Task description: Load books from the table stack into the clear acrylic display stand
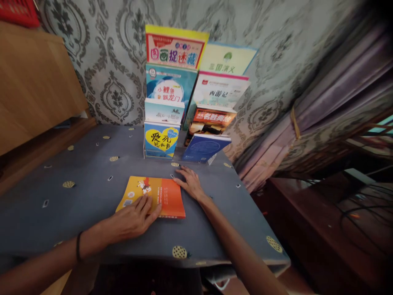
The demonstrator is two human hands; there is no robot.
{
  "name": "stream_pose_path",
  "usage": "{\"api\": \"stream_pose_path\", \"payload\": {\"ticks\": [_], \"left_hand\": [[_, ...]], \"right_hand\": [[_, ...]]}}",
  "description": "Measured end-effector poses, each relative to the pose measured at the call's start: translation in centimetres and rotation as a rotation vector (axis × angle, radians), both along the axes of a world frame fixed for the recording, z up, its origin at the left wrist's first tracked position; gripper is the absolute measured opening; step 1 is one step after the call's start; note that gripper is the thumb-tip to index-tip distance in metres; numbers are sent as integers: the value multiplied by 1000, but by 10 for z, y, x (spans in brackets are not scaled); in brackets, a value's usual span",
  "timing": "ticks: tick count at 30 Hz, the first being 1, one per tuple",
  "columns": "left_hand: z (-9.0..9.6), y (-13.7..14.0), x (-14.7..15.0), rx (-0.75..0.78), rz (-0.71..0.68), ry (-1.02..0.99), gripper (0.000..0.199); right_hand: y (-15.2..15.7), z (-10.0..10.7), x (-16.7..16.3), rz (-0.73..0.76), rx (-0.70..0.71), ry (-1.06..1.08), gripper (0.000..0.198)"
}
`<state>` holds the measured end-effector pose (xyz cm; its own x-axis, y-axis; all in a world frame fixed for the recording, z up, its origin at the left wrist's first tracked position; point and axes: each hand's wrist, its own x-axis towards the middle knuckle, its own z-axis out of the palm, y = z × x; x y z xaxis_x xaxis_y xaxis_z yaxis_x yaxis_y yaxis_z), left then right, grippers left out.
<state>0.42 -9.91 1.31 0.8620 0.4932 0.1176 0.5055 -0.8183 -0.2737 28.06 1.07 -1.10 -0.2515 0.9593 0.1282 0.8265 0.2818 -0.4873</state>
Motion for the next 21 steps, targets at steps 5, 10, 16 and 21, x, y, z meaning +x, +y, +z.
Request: {"api": "stream_pose_path", "payload": {"ticks": [5,10,16,21], "left_hand": [[22,20,-3,-69,41,7,54],[25,40,-4,-3,120,-30,34],[8,41,0,156,35,-50,29],[7,43,0,225,-38,-162,28]], "right_hand": [[1,4,-2,-12,-12,19,40],[4,6,-2,13,-5,107,36],[-1,3,-1,63,48,238,30],[-5,-2,0,109,97,340,37]]}}
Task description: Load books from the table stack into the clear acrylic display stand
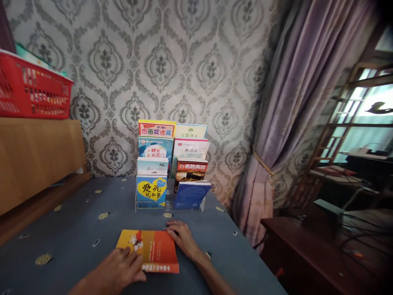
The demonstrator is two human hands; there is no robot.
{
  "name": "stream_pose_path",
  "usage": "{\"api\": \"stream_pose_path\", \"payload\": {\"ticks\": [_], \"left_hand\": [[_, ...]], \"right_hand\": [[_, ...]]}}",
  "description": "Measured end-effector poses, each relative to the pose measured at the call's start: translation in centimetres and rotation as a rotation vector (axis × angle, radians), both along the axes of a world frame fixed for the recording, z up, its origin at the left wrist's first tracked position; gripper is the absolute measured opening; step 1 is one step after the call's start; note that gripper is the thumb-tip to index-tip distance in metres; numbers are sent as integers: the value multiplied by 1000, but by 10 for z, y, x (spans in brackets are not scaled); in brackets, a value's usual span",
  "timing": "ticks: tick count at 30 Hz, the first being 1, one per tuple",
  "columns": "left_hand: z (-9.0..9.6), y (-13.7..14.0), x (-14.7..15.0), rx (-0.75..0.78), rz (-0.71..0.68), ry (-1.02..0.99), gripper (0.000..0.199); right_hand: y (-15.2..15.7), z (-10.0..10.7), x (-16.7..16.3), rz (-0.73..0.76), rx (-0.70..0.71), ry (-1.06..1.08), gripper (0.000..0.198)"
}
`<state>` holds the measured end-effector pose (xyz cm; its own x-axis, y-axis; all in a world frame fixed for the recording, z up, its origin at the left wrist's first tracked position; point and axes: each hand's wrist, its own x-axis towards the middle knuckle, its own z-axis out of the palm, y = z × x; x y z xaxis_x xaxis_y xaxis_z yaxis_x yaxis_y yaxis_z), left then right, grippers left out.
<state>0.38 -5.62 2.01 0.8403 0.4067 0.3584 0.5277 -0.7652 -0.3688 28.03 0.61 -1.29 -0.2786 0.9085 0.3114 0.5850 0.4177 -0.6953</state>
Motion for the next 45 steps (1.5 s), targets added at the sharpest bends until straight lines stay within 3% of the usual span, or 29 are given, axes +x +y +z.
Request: {"api": "stream_pose_path", "payload": {"ticks": [3,8,13,16,19,22,25,27,29,33,37,41,45], "left_hand": [[12,6,-2,24,13,-108,39],[34,22,-7,-105,132,-263,50],[47,37,-14,-98,277,-363,46],[60,34,-15,-211,367,-429,43],[71,23,-8,-370,332,-674,47],[69,10,7,-610,322,-981,56],[50,2,24,-1019,361,-1240,65],[32,1,30,-1273,392,-1308,75],[15,1,30,-1354,441,-1266,81],[-3,6,18,-1312,589,-910,78],[-1,13,5,-1198,604,-641,53],[-1,29,1,-924,554,-625,32],[-11,53,3,-716,485,-675,17]], "right_hand": [[-2,0,-1,31,3,90,52],[-8,10,-3,60,-125,345,76],[-16,21,-8,212,-258,647,56],[-22,24,-13,265,-349,838,49],[-26,26,-18,285,-414,1005,51],[-30,30,-19,295,-427,1042,49],[-30,35,-16,249,-425,1010,47],[-29,37,-14,197,-447,982,48],[-26,35,-12,136,-443,935,51],[-17,23,-9,24,-393,653,55],[-8,9,-6,-112,-348,364,56],[-5,7,-1,-148,-302,232,43],[-12,16,1,-284,-183,-128,33]]}}
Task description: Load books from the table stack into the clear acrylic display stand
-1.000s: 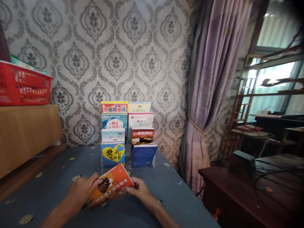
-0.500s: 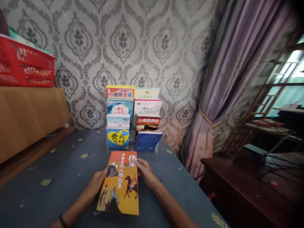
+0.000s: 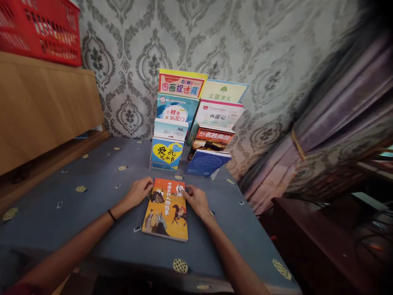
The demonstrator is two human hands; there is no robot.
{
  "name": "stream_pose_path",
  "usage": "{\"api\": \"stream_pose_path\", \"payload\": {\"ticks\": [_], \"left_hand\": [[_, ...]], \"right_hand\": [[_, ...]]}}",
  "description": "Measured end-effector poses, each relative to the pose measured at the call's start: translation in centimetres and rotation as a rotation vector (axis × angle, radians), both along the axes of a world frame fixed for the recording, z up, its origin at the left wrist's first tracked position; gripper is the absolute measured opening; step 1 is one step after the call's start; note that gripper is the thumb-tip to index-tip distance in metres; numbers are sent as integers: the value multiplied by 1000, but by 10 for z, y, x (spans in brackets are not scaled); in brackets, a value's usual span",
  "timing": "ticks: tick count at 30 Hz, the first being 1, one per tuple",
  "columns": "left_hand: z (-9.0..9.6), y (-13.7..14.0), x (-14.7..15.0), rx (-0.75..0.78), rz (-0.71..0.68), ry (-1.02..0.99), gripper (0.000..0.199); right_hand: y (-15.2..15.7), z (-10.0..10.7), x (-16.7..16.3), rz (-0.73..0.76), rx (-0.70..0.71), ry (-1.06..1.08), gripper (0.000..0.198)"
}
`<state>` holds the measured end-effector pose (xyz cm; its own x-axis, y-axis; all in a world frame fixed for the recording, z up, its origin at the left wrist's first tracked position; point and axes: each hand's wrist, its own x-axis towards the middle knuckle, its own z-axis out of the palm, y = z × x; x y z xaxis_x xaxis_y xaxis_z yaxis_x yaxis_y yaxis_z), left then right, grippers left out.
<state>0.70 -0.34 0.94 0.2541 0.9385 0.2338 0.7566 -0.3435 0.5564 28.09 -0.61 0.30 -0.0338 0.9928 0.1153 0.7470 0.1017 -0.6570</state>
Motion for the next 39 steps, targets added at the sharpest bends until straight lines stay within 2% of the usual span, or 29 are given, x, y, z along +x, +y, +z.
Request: {"api": "stream_pose_path", "payload": {"ticks": [2,4,8,11,13,17,23,31,39], "left_hand": [[-8,10,1,54,-13,-17,16],[-16,16,2,96,-37,-19,19],[-30,20,0,160,-76,-16,27],[-35,22,-5,171,-120,-16,31],[-37,25,-10,161,-160,-23,33],[-39,31,-19,136,-217,-56,40],[-43,37,-23,129,-233,-117,45],[-44,41,-25,131,-201,-195,41],[-42,34,-22,151,-170,-150,41]], "right_hand": [[-6,5,-3,-47,31,-131,32],[-11,9,-11,-20,118,-187,28],[-20,13,-43,248,337,-275,22],[-25,13,-79,475,403,-379,21],[-29,11,-102,573,429,-421,20],[-34,4,-128,580,423,-500,17],[-33,7,-127,533,369,-469,20],[-8,3,-117,563,255,-403,67],[-5,11,-111,565,252,-371,69]]}}
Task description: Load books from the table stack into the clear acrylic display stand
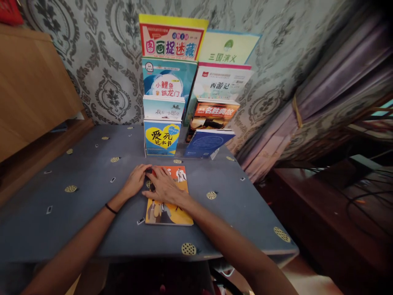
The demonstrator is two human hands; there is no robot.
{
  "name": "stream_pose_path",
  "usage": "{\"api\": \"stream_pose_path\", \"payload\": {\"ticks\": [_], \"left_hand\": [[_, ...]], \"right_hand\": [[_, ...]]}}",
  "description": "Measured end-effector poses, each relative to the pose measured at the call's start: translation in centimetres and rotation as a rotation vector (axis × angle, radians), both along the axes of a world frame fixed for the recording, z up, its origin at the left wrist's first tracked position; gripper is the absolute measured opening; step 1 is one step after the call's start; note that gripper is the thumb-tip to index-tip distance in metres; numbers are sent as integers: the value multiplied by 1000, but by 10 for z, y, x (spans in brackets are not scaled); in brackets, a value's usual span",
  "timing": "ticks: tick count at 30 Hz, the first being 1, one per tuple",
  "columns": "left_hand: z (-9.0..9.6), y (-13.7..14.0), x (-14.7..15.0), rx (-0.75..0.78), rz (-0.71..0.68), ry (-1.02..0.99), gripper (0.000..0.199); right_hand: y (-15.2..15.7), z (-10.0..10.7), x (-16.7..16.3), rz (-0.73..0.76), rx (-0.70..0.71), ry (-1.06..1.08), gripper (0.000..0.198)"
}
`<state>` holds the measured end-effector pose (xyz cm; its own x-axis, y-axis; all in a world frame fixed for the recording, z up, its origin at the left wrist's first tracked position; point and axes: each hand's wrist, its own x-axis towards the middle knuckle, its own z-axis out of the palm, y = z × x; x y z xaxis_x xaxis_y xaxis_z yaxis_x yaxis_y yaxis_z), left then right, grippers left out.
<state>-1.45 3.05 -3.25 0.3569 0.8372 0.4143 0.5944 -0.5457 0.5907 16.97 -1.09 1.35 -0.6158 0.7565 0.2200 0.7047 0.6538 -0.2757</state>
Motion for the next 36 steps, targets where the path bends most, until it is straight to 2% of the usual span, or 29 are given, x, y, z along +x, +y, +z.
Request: {"api": "stream_pose_path", "payload": {"ticks": [5,7,12,17,22,27,36], "left_hand": [[3,-5,3,32,-28,11,44],[4,-6,4,50,-61,35,45],[4,-7,6,90,-145,126,50],[-1,-7,7,78,-117,129,51],[-1,-9,7,52,-92,155,50],[0,-10,7,43,-91,159,49],[2,-11,8,60,-90,149,47]], "right_hand": [[3,1,6,23,-30,84,58],[4,-3,7,-16,-25,107,55],[4,-14,6,-128,0,90,65],[6,-15,13,-95,-14,96,65],[3,-15,22,-147,-8,50,67],[2,-13,27,-131,-11,37,64],[-7,-15,62,-272,41,52,49]]}}
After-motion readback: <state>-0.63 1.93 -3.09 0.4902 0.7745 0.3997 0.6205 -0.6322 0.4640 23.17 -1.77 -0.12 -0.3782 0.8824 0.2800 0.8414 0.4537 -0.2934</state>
